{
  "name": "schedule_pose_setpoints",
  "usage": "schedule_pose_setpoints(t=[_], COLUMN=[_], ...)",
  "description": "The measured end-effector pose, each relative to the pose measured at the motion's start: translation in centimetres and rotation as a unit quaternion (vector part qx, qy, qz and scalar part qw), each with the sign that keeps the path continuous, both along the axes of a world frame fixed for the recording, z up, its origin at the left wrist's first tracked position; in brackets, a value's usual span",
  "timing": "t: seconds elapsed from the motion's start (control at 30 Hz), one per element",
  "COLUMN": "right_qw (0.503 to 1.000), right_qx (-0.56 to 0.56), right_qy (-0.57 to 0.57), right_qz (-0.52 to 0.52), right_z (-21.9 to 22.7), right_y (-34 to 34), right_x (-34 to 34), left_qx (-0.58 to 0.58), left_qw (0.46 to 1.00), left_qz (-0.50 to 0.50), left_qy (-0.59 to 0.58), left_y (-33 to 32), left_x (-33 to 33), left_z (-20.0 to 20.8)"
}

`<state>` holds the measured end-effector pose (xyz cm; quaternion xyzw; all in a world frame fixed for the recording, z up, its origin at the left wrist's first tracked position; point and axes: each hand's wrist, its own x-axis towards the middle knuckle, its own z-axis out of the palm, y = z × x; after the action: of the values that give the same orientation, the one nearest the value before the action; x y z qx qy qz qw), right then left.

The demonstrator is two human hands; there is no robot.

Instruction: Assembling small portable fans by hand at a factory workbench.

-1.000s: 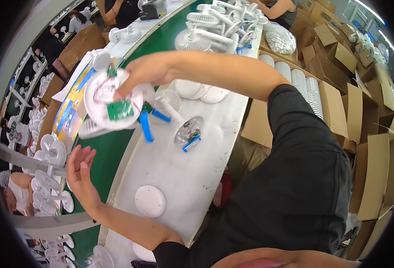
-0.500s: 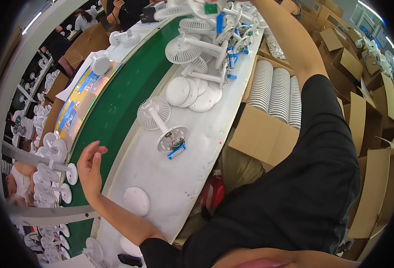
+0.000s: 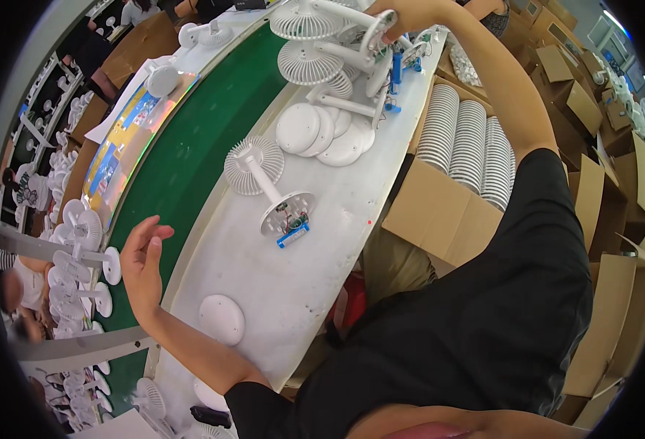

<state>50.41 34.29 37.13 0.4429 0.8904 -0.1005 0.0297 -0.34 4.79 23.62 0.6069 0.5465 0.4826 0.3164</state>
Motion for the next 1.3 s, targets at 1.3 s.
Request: schedule_pose_setpoints(t=[1.3], right_qw=[0.894], right_qx=[0.158], right_qy=[0.348], right_qz=[0.234], right_z=[-6.2], right_y=[-19.2], right_x=[-9.4], left_qx=[-0.026], left_qw=[0.999], left_qz=[-0.036], left_qy=[0.025], left_y=[1.2], left_x=[7.7], left_z=[4.7])
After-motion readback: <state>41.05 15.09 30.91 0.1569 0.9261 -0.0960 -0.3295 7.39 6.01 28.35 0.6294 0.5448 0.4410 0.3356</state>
